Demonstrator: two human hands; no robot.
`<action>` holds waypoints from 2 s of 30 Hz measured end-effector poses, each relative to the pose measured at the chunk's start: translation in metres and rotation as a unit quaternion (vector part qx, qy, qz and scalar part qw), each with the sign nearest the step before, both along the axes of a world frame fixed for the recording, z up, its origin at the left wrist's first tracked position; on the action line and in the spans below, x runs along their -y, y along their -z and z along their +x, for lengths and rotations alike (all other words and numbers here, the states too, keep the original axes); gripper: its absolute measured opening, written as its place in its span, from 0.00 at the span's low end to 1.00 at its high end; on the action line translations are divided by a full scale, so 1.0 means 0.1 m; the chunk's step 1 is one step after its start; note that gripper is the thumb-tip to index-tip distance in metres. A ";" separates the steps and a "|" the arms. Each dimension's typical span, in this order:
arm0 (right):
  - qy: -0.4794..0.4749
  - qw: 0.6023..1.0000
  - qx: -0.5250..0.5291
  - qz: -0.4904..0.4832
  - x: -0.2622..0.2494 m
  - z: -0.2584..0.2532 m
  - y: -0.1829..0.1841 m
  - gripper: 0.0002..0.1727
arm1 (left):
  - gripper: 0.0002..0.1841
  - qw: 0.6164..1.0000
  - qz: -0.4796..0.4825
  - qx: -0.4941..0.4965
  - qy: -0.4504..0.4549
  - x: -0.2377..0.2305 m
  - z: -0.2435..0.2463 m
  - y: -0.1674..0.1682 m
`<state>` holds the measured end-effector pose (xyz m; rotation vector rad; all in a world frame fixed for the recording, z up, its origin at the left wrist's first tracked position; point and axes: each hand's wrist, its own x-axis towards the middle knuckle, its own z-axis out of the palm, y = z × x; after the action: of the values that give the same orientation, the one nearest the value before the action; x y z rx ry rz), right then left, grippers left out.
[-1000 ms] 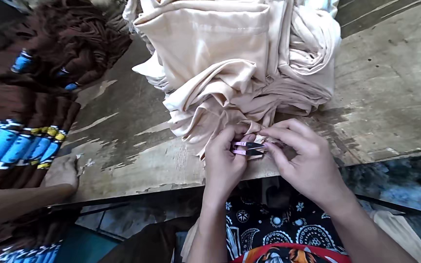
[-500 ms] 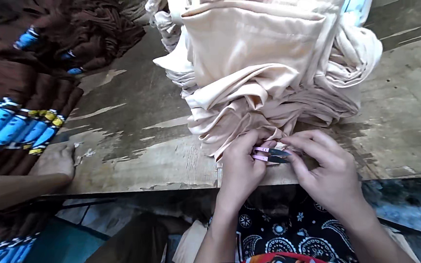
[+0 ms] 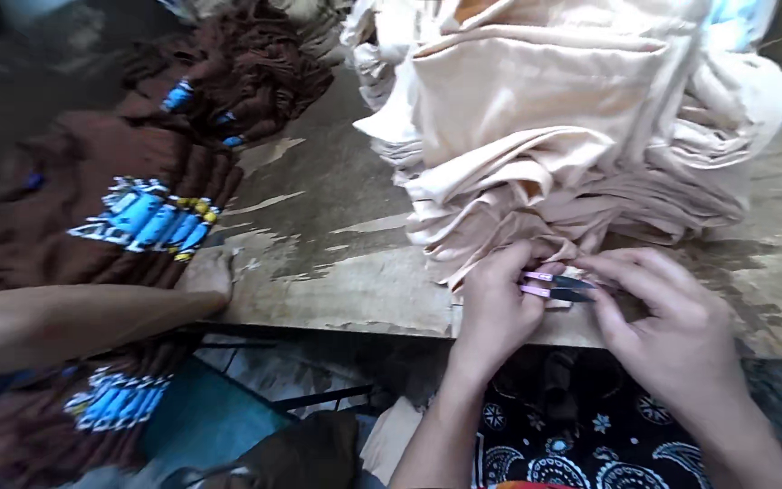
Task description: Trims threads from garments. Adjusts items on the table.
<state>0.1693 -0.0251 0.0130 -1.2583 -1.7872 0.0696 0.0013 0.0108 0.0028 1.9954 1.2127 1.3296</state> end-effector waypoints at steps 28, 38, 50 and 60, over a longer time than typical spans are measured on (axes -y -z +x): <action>-0.011 1.000 0.009 -0.004 -0.08 0.13 0.20 0.17 | 0.07 0.999 0.011 -0.023 -0.019 0.02 0.06 -0.07; -0.014 1.000 0.005 0.001 -0.04 0.12 0.19 0.16 | 0.08 0.999 0.009 -0.033 -0.019 0.03 0.06 -0.07; 0.003 1.000 0.022 -0.016 0.04 0.05 -0.02 0.15 | 0.07 0.999 -0.002 -0.048 -0.006 0.08 0.03 -0.08; -0.019 0.998 -0.047 -0.038 -0.01 0.06 -0.01 0.11 | 0.10 0.999 0.006 -0.039 0.033 -0.08 -0.03 0.01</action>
<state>0.1756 -0.0242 0.0138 -1.2557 -1.7415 0.2163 -0.0017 0.0188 0.0014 2.0943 1.1641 1.2406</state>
